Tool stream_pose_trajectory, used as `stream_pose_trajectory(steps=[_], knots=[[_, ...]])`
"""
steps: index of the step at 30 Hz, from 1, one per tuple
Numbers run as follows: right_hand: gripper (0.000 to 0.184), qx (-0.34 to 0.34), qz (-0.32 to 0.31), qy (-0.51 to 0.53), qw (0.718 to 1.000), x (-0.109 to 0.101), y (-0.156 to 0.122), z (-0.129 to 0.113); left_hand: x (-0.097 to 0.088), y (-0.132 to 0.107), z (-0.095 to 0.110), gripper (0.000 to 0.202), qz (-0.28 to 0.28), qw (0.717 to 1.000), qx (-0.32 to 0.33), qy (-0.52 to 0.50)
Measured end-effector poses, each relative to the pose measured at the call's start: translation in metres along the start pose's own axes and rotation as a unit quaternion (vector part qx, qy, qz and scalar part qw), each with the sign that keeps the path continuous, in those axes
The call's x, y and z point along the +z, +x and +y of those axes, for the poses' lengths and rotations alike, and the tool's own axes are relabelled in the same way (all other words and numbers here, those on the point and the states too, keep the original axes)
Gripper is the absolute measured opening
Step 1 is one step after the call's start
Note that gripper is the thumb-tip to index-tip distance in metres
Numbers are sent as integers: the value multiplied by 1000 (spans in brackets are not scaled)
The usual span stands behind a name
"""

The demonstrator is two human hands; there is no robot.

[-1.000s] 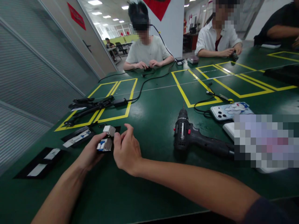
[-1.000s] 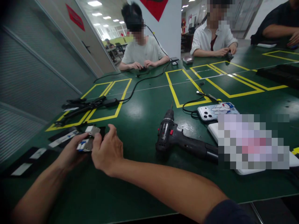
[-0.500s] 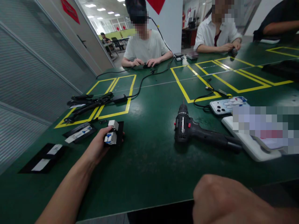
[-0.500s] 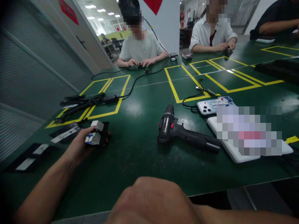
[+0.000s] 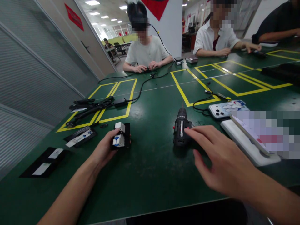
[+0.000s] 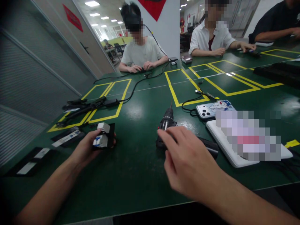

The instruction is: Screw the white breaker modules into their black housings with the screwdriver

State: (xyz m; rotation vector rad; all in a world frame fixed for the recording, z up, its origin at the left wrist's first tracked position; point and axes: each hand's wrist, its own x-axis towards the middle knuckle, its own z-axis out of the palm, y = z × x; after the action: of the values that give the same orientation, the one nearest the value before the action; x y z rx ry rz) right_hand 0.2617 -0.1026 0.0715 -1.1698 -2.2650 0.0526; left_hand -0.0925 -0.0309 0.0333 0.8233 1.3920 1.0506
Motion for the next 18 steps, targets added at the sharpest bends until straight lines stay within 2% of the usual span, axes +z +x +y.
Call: stream_pose_trajectory(steps=[3,6,9,12,15,18], knots=[[62,52,-154,-150,975,22,6,28,26,1,2,34,-37,999,-21,-21],[72,105,-207,-197,953,41,15,41,60,9,4,32,-80,995,-40,-45],[82,131,-215,-171,953,51,25,46,92,22,2,29,-120,990,-40,-64],[93,133,-217,-137,957,54,27,50,111,34,-6,29,-161,983,-28,-88],[95,156,-175,-80,969,46,23,54,115,40,-16,30,-174,979,-25,-105],[86,230,-92,60,967,25,15,53,112,39,-21,35,-168,979,-22,-110]])
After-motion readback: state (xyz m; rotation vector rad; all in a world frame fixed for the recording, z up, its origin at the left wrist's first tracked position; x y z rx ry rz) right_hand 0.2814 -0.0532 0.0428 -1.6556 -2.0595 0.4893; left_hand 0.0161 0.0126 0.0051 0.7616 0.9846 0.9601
